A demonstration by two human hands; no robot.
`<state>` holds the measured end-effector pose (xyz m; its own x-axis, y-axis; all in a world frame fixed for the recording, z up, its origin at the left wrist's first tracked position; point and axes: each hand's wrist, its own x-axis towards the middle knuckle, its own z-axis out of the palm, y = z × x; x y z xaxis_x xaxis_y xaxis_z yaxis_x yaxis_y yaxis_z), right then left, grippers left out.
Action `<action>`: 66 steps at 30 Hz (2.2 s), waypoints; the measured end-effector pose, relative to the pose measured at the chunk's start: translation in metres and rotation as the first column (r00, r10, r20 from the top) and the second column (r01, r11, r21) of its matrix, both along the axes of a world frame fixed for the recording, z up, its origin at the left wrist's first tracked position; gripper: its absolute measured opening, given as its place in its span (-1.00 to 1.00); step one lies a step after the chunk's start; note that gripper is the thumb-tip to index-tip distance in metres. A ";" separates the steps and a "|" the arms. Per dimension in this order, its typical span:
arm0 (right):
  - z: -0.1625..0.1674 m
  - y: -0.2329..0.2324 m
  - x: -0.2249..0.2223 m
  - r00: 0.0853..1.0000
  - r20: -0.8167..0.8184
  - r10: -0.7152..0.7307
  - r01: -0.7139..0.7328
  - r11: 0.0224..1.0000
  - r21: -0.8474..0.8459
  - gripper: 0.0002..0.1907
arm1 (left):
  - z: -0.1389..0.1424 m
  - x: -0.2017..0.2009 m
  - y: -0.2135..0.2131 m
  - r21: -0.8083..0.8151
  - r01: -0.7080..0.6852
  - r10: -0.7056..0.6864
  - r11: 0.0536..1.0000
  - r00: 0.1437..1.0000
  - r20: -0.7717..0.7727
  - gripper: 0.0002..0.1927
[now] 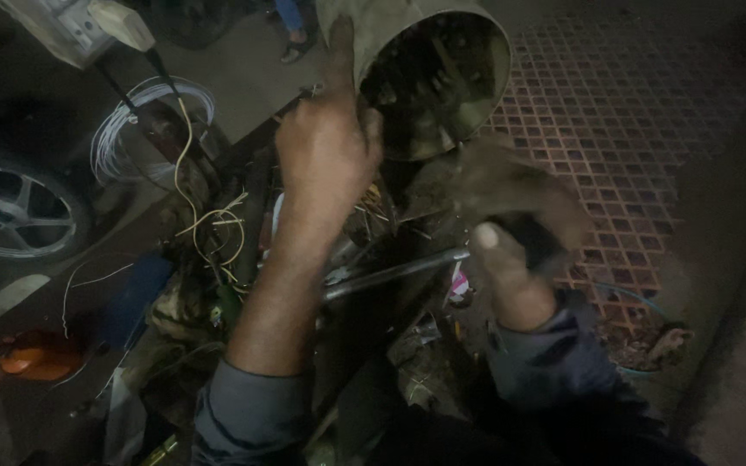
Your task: The person works on a cylindrical metal housing set on a cluttered workbench, holding it steady while using a handled tool to work inside it. They pull out internal metal components and debris by hand, place the extracted pieces on the bench, and sort through the small metal parts with both hands.
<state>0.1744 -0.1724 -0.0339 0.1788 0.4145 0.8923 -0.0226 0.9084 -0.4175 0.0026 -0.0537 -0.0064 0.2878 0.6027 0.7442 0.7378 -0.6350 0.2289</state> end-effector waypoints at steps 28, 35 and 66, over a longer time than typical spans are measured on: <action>-0.007 0.023 -0.001 0.962 0.244 -0.123 0.118 0.992 0.038 -0.80 | 0.000 -0.001 0.000 0.056 -0.018 0.018 0.998 1.000 -0.016 -0.06; -0.014 0.033 0.006 0.973 0.207 -0.104 0.093 0.994 0.059 -0.78 | 0.008 0.001 -0.005 -0.094 0.020 -0.018 0.995 1.000 0.017 -0.18; 0.005 -0.045 0.026 0.943 0.332 -0.018 -0.080 0.956 0.281 -0.86 | 0.000 0.002 0.000 -0.096 0.012 -0.005 0.995 0.998 0.069 -0.62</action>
<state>0.2004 -0.2176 -0.0292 -0.1525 0.1330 0.9793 0.0405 0.9909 -0.1283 0.0048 -0.0535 -0.0059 0.2433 0.6705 0.7009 0.7128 -0.6137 0.3396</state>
